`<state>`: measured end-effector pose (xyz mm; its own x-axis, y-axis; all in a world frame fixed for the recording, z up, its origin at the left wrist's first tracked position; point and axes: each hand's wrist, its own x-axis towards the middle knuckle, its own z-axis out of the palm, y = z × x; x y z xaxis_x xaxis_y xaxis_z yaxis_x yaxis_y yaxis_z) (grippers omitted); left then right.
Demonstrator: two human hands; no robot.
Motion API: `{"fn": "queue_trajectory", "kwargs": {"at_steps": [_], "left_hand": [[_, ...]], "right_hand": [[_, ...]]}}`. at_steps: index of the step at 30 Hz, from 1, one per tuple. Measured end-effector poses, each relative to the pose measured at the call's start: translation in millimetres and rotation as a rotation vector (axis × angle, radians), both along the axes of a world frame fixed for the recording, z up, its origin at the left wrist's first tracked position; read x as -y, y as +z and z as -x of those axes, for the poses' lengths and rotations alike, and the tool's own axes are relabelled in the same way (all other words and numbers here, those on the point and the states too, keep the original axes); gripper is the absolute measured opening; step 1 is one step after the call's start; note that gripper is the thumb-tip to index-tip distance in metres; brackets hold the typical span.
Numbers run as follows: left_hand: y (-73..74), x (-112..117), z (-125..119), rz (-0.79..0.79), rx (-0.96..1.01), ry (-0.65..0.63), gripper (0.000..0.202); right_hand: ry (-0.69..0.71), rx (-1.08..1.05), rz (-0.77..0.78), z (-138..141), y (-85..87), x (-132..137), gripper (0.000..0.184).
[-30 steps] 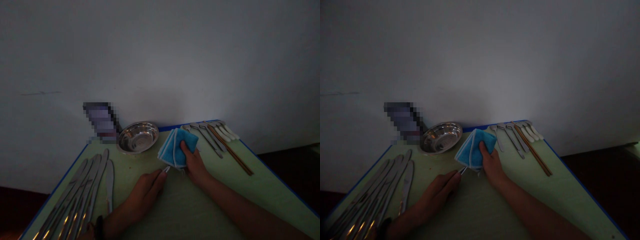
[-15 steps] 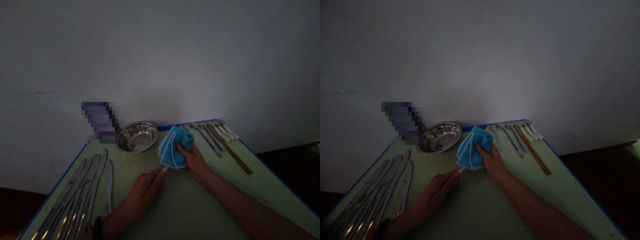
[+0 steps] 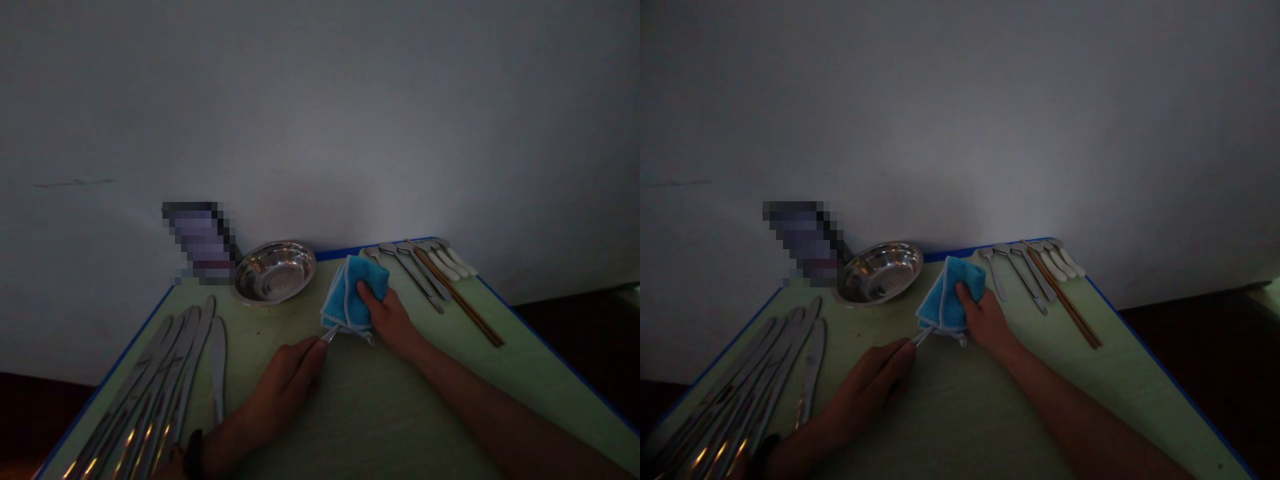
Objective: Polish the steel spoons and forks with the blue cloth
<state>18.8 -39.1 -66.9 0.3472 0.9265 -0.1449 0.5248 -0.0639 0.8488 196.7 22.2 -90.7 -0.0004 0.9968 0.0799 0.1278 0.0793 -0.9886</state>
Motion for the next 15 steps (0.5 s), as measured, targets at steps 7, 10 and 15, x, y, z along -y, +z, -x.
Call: {"fn": "queue_trajectory", "kwargs": {"at_steps": [7,10,15], "left_hand": [[1.8,-0.4,-0.2,-0.020,-0.024,0.009,0.037],[0.6,0.0,-0.8,-0.037,-0.045,-0.010,0.036],[-1.0,0.3,-0.7,-0.032,-0.044,-0.040,0.036]], "right_hand": [[0.228,-0.209,0.062,-4.8,-0.6,-1.9,0.029],[0.183,-0.194,0.053,-3.4,-1.0,-3.0,0.028],[0.024,-0.044,0.030,-1.1,-1.5,-2.6,0.036]]}}
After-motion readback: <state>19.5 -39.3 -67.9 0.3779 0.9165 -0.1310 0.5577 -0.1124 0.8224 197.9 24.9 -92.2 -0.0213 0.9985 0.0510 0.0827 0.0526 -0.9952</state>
